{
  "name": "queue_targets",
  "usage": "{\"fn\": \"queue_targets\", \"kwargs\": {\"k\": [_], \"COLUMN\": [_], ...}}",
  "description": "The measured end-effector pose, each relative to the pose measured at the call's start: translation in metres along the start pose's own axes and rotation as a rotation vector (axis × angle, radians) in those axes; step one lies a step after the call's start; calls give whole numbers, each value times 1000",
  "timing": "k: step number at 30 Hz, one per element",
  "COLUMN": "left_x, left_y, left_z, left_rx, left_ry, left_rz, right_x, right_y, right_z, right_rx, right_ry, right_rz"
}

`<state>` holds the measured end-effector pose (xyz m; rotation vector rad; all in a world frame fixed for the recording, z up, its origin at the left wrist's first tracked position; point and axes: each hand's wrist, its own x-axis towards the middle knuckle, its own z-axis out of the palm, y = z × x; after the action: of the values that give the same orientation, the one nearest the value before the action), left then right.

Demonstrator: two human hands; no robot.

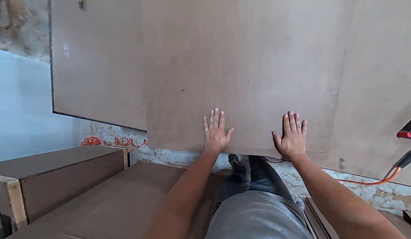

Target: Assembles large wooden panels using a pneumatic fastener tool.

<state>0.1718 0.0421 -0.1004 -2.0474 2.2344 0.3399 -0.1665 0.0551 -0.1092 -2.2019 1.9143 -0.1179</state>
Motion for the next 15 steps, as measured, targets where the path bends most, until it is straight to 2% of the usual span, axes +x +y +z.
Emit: {"fn": "queue_targets", "kwargs": {"k": [6, 12, 15], "left_x": [5, -2, -5], "left_y": [1, -1, 2], "left_z": [5, 6, 1], "left_rx": [12, -17, -61], "left_ry": [142, 88, 67], "left_rz": [22, 23, 25], "right_x": [6, -1, -7], "right_y": [4, 1, 17], "right_z": [5, 4, -17], "right_rx": [-17, -7, 123], "right_ry": [10, 22, 49], "right_rz": [6, 2, 50]}}
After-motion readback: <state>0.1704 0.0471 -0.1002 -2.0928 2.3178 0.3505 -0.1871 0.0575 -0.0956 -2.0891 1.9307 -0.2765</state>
